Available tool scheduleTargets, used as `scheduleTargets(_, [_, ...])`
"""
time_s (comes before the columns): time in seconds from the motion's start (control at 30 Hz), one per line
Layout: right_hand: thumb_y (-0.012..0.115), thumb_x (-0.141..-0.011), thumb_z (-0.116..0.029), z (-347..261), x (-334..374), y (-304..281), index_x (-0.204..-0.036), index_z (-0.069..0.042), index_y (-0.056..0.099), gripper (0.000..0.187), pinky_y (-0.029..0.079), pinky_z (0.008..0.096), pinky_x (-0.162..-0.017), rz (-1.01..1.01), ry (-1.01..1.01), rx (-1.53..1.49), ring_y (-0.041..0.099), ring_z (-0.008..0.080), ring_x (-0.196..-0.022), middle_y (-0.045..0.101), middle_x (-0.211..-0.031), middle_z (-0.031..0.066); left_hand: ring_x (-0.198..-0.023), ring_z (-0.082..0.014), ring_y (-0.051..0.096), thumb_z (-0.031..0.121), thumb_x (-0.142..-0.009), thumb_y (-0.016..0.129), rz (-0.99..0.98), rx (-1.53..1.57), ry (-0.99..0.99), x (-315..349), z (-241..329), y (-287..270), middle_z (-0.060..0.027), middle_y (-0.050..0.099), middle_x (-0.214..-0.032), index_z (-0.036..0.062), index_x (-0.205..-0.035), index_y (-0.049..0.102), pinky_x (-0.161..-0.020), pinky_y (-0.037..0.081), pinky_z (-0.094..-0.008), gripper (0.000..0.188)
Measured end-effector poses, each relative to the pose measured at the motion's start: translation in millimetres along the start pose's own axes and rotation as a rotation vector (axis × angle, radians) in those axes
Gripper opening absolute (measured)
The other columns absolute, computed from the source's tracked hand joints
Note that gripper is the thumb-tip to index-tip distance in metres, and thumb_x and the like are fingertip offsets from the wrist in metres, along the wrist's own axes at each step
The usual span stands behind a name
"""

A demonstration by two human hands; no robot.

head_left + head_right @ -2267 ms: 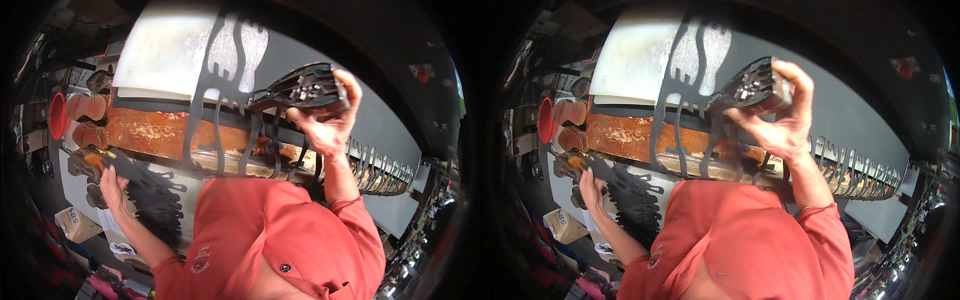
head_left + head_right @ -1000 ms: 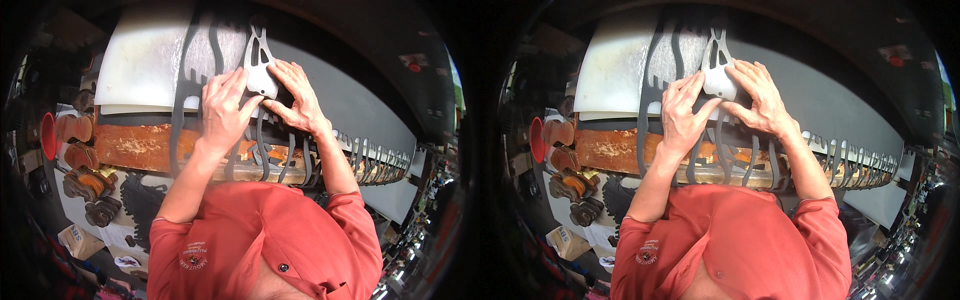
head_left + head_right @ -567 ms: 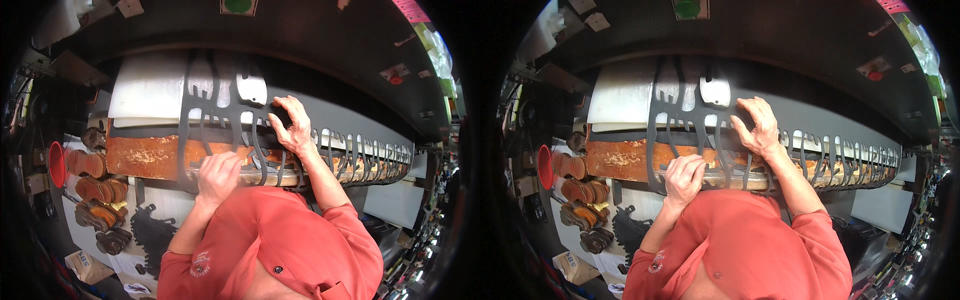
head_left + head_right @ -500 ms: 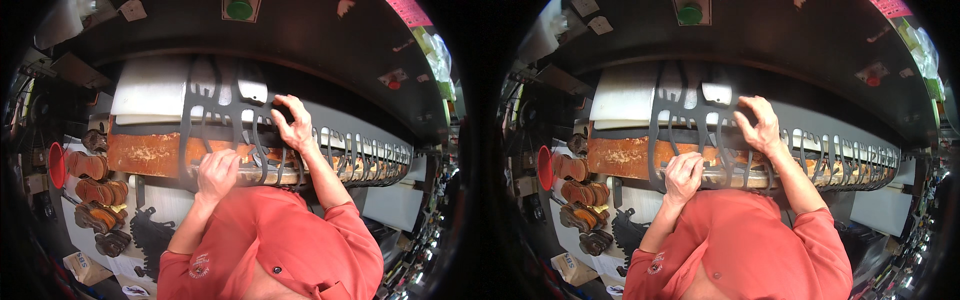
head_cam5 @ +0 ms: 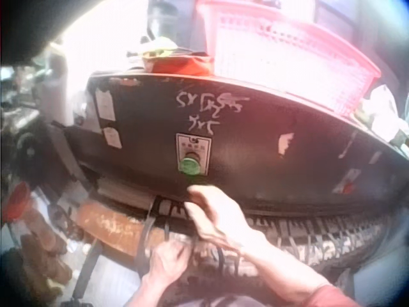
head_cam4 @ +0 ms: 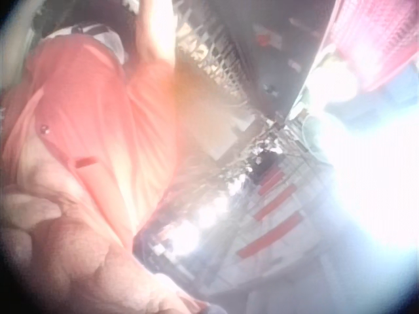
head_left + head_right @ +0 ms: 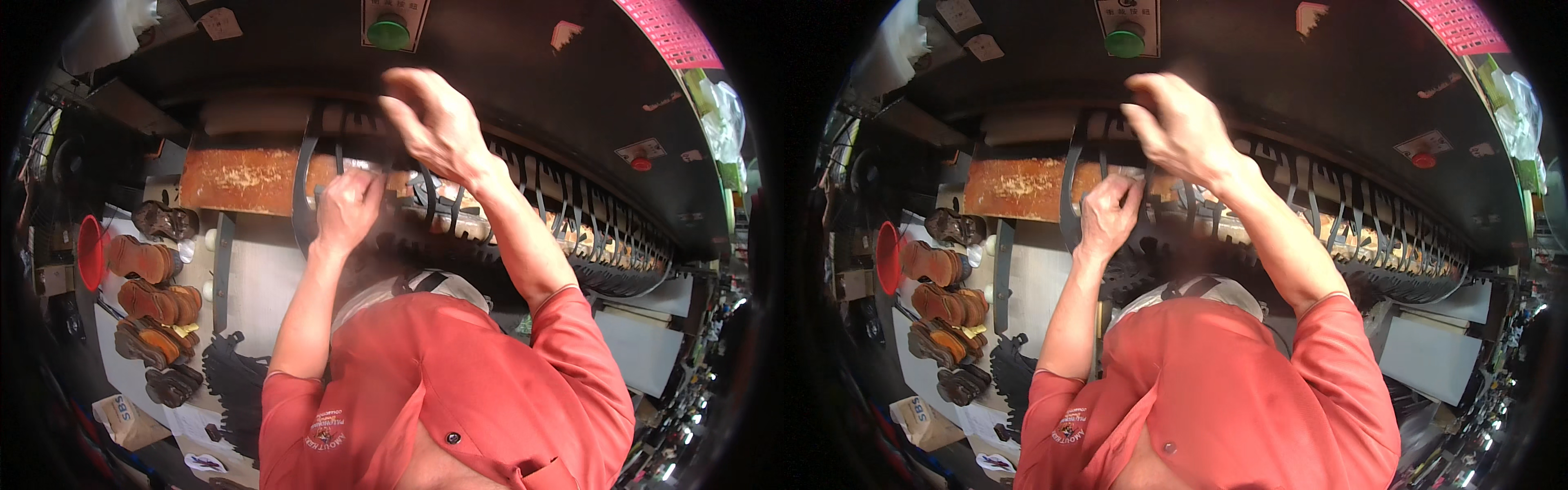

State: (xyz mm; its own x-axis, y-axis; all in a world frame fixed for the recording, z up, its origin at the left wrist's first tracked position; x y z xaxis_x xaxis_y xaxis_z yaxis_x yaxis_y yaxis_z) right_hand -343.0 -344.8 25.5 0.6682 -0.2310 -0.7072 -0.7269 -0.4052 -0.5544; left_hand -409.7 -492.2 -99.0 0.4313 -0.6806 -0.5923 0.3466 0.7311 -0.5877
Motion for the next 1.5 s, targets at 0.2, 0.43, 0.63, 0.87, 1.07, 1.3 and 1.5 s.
scheduleTargets(0.2, [0.075,-0.101,-0.018,71,152,-32,-0.101,-0.001,0.075,0.017,0.054,0.0292,-0.068,-0.068,0.718,0.060,0.066,0.0131,-0.073,0.072,-0.082,0.0073,-0.087,-0.0313,0.072,0.001,-0.090,0.078,0.280,0.075,0.053,-11,32,-28,-0.0136,0.075,-0.095,0.0011,-0.094,0.072,-0.080,0.059,-0.0419,0.007])
scheduleTargets(0.43, [0.076,-0.096,-0.012,68,164,-17,-0.096,-0.001,0.071,0.012,0.057,0.0409,-0.072,-0.096,0.334,0.092,0.072,0.0357,-0.079,0.072,-0.087,0.0178,-0.089,-0.0311,0.072,0.014,-0.093,0.076,-0.001,-0.029,0.019,7,78,51,-0.0085,0.073,-0.101,0.0067,-0.104,0.075,-0.078,0.056,-0.0416,0.013])
scheduleTargets(0.63, [0.076,-0.095,-0.011,62,165,-21,-0.096,0.000,0.071,0.011,0.057,0.0404,-0.073,-0.078,0.344,0.089,0.073,0.0347,-0.081,0.073,-0.089,0.0170,-0.094,-0.0306,0.070,0.012,-0.094,0.074,-0.036,-0.031,0.013,17,70,61,-0.0077,0.072,-0.103,0.0067,-0.108,0.074,-0.081,0.053,-0.0438,0.015])
scheduleTargets(0.87, [0.075,-0.094,-0.007,64,170,-23,-0.095,0.001,0.071,0.008,0.059,0.0405,-0.074,-0.063,0.386,0.025,0.073,0.0368,-0.082,0.073,-0.089,0.0183,-0.097,-0.0320,0.070,0.011,-0.096,0.070,-0.035,-0.005,-0.035,21,73,62,-0.0101,0.072,-0.103,0.0035,-0.105,0.075,-0.085,0.051,-0.0446,0.013])
scheduleTargets(1.07, [0.076,-0.100,-0.012,71,171,-31,-0.099,-0.001,0.074,0.012,0.049,0.0263,-0.063,-0.115,0.606,-0.042,0.060,0.0076,-0.068,0.068,-0.076,0.0018,-0.098,-0.0328,0.068,0.011,-0.097,0.069,-0.089,0.023,-0.081,25,75,64,-0.0109,0.070,-0.102,0.0022,-0.103,0.073,-0.087,0.051,-0.0456,0.012])
scheduleTargets(1.3, [0.079,-0.096,-0.011,97,82,-43,-0.105,-0.001,0.074,0.015,0.055,0.0287,-0.073,-0.060,0.392,-0.037,0.066,0.0147,-0.080,0.069,-0.089,0.0058,-0.093,-0.0332,0.068,0.009,-0.096,0.070,-0.230,0.142,-0.140,13,71,56,-0.0116,0.069,-0.100,0.0009,-0.097,0.072,-0.084,0.053,-0.0454,0.008])
scheduleTargets(1.5, [0.086,-0.088,-0.035,141,18,31,-0.136,-0.006,0.066,0.060,0.052,0.0485,-0.112,-0.265,0.258,0.009,0.058,0.0405,-0.135,0.054,-0.149,0.0217,-0.094,-0.0330,0.074,0.002,-0.098,0.067,-0.297,0.266,-0.144,-38,55,32,-0.0168,0.074,-0.106,-0.0019,-0.108,0.073,-0.085,0.060,-0.0423,0.012])
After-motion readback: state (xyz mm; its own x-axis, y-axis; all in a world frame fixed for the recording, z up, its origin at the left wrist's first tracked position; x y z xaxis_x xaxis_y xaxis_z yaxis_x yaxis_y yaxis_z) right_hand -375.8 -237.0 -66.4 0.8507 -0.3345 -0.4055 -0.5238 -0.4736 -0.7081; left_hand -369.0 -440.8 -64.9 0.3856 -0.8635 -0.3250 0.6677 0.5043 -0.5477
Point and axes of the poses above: each hand's wrist, its own x-axis away from the middle knuckle, its own y-axis out of the palm, z = x × y, the point moved 7 cm from there along -x, towards the middle knuckle
